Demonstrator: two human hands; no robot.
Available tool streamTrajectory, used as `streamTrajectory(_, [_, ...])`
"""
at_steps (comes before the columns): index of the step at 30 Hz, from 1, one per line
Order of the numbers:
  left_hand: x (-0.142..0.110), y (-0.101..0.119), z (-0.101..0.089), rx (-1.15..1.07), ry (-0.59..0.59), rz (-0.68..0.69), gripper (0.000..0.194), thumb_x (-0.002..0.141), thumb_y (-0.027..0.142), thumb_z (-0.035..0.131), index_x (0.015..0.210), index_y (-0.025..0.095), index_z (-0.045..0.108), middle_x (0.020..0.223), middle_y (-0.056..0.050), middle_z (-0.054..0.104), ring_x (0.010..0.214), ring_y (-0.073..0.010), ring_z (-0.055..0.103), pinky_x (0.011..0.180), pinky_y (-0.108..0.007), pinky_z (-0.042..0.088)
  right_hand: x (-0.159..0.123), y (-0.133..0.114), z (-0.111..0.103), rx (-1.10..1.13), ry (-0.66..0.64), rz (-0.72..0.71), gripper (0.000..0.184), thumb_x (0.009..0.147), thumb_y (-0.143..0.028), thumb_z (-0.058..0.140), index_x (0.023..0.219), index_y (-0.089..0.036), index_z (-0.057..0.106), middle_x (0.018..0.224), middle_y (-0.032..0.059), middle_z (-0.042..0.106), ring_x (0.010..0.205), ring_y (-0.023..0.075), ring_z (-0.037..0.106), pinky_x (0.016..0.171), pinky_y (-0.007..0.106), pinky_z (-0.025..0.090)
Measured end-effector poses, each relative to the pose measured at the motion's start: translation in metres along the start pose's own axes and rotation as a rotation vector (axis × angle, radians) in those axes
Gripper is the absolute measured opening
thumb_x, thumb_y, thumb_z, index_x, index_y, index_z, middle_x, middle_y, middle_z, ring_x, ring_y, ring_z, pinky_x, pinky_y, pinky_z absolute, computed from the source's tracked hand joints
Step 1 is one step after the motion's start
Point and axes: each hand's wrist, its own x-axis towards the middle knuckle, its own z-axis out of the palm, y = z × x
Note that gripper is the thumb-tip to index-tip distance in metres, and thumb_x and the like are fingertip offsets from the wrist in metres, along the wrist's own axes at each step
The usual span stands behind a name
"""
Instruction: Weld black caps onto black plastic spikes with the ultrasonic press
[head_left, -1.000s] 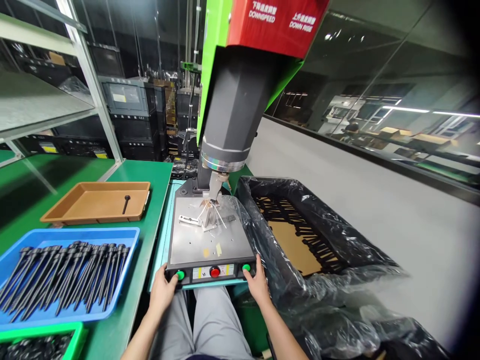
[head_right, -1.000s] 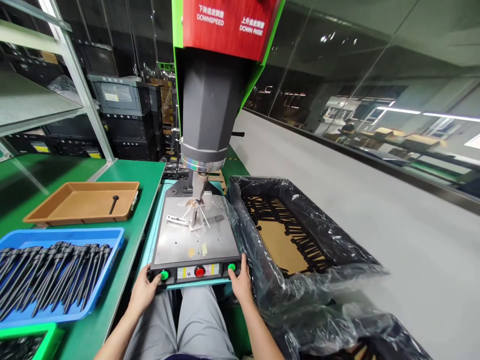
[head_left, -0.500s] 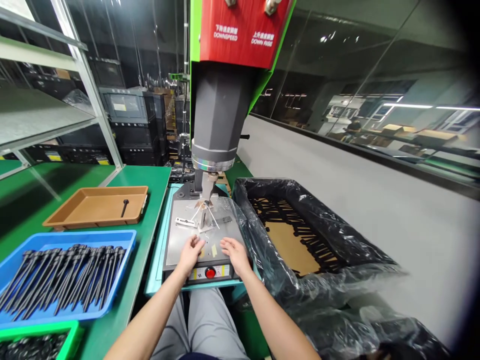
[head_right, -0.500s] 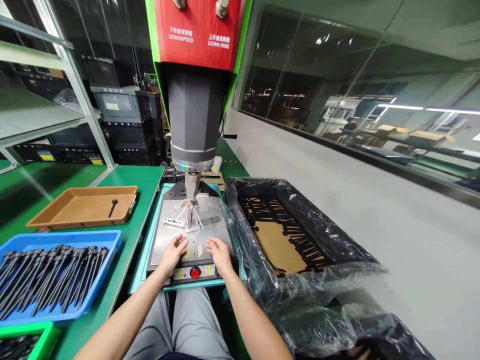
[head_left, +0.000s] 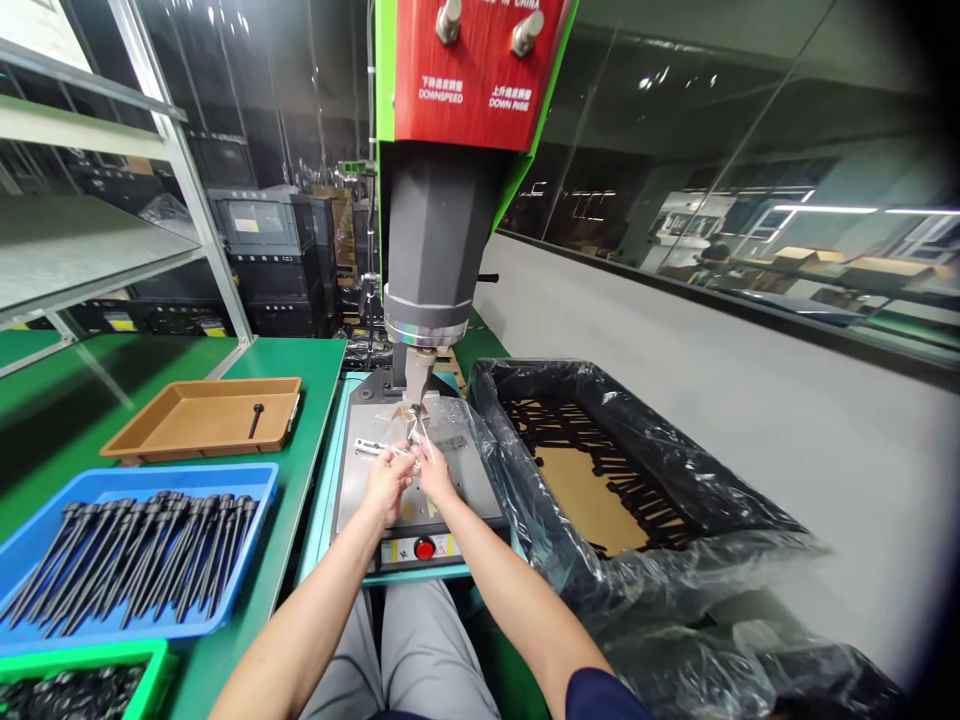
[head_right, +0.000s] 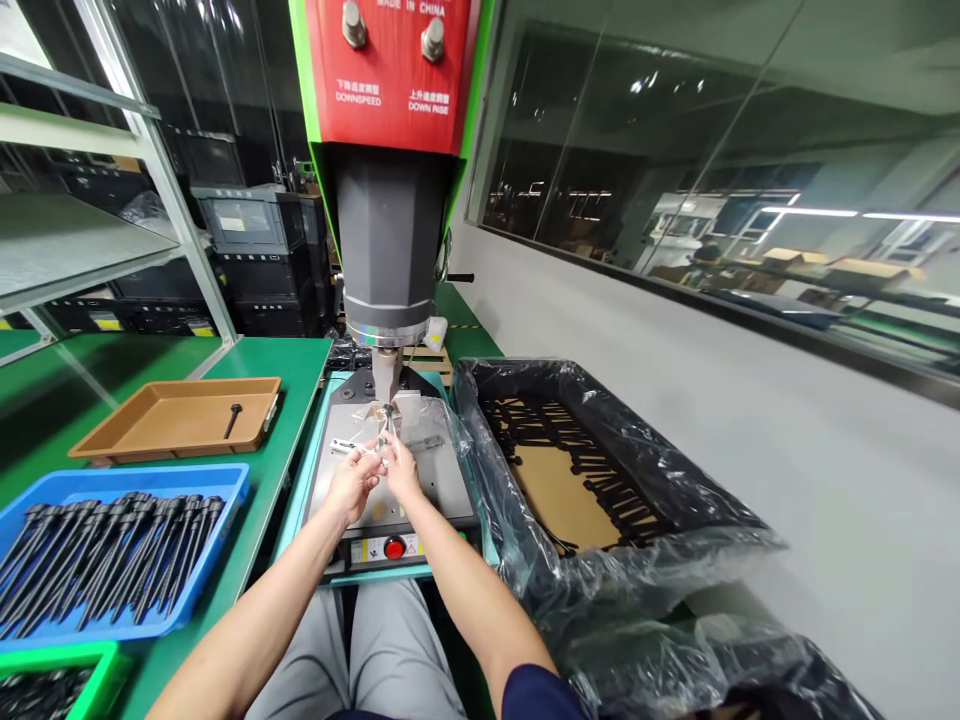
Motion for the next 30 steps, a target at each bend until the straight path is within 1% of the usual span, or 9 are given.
streamTrajectory(5, [-0.006,0.009,0.007,0.069,-0.024,0.221,0.060,0.061,0.027,0.082,0.113,0.015,0.053,0.069,0.003,0.063,0.054,-0.0079,0.057,0.049,-0.018,0.037,0.022,-0.016,0.006,-0.429,0.271,-0.231,0.047,0.086,-0.033,0.048,0.129,-0.016,0.058,0.087,0.0066,0.065,0.080,0.0210,0.060,0.084,0.037,0.048])
streamTrajectory(7, [-0.006,0.010,0.009,0.086,-0.036,0.256,0.064,0.061,0.030,0.081,0.116,0.014,0.052,0.070,0.003,0.063,0.054,-0.0082,0.056,0.051,-0.019,0.037,0.030,-0.022,0.007,-0.548,0.327,-0.280,0.046,0.085,-0.033,0.051,0.126,-0.015,0.060,0.095,0.0098,0.062,0.089,0.0226,0.058,0.089,0.037,0.045])
streamTrajectory(9, [-0.005,0.010,0.010,0.099,-0.044,0.264,0.069,0.061,0.031,0.080,0.120,0.014,0.050,0.070,0.002,0.063,0.054,-0.0086,0.055,0.052,-0.020,0.036,0.037,-0.026,0.008,-0.614,0.330,-0.304,0.043,0.082,-0.032,0.057,0.121,-0.016,0.064,0.105,0.0130,0.059,0.103,0.0251,0.054,0.096,0.037,0.042])
streamTrajectory(11, [-0.004,0.010,0.011,0.106,-0.043,0.261,0.071,0.061,0.032,0.080,0.122,0.014,0.049,0.070,0.002,0.063,0.053,-0.0085,0.055,0.052,-0.021,0.036,0.044,-0.029,0.010,-0.634,0.315,-0.299,0.039,0.081,-0.031,0.060,0.116,-0.017,0.067,0.114,0.0146,0.056,0.115,0.0272,0.049,0.101,0.038,0.037])
streamTrajectory(13, [-0.003,0.010,0.010,0.104,-0.037,0.251,0.072,0.061,0.031,0.079,0.124,0.013,0.048,0.071,0.002,0.064,0.053,-0.0082,0.054,0.052,-0.021,0.035,0.052,-0.032,0.010,-0.634,0.294,-0.282,0.034,0.079,-0.030,0.061,0.110,-0.018,0.069,0.116,0.0137,0.057,0.118,0.0276,0.046,0.104,0.039,0.034])
streamTrajectory(17, [-0.002,0.013,0.010,0.097,-0.047,0.244,0.073,0.062,0.028,0.078,0.126,0.012,0.048,0.072,0.001,0.064,0.055,-0.0088,0.055,0.051,-0.021,0.035,0.066,-0.036,0.008,-0.622,0.250,-0.272,0.023,0.077,-0.028,0.060,0.096,-0.018,0.070,0.101,0.0101,0.064,0.108,0.0257,0.053,0.099,0.037,0.038])
streamTrajectory(20, [-0.001,0.016,0.009,0.072,-0.049,0.247,0.076,0.063,0.028,0.079,0.130,0.013,0.047,0.073,0.001,0.064,0.056,-0.0087,0.055,0.051,-0.020,0.035,0.070,-0.040,0.007,-0.609,0.255,-0.268,0.023,0.076,-0.030,0.060,0.094,-0.018,0.068,0.099,0.0104,0.065,0.101,0.0259,0.055,0.095,0.037,0.040])
streamTrajectory(24, [0.002,0.022,0.009,0.036,-0.035,0.237,0.085,0.060,0.030,0.082,0.134,0.014,0.045,0.072,0.002,0.063,0.055,-0.0089,0.055,0.050,-0.021,0.036,0.064,-0.042,0.010,-0.569,0.283,-0.267,0.023,0.078,-0.033,0.057,0.093,-0.017,0.065,0.101,0.0116,0.063,0.101,0.0266,0.054,0.094,0.038,0.040])
streamTrajectory(30, [0.005,0.022,0.005,0.019,-0.035,0.235,0.096,0.057,0.033,0.083,0.140,0.014,0.040,0.068,0.003,0.060,0.054,-0.0079,0.053,0.049,-0.019,0.034,0.042,-0.039,0.010,-0.447,0.302,-0.215,0.022,0.079,-0.036,0.054,0.092,-0.019,0.062,0.104,0.0107,0.063,0.108,0.0261,0.053,0.097,0.037,0.038])
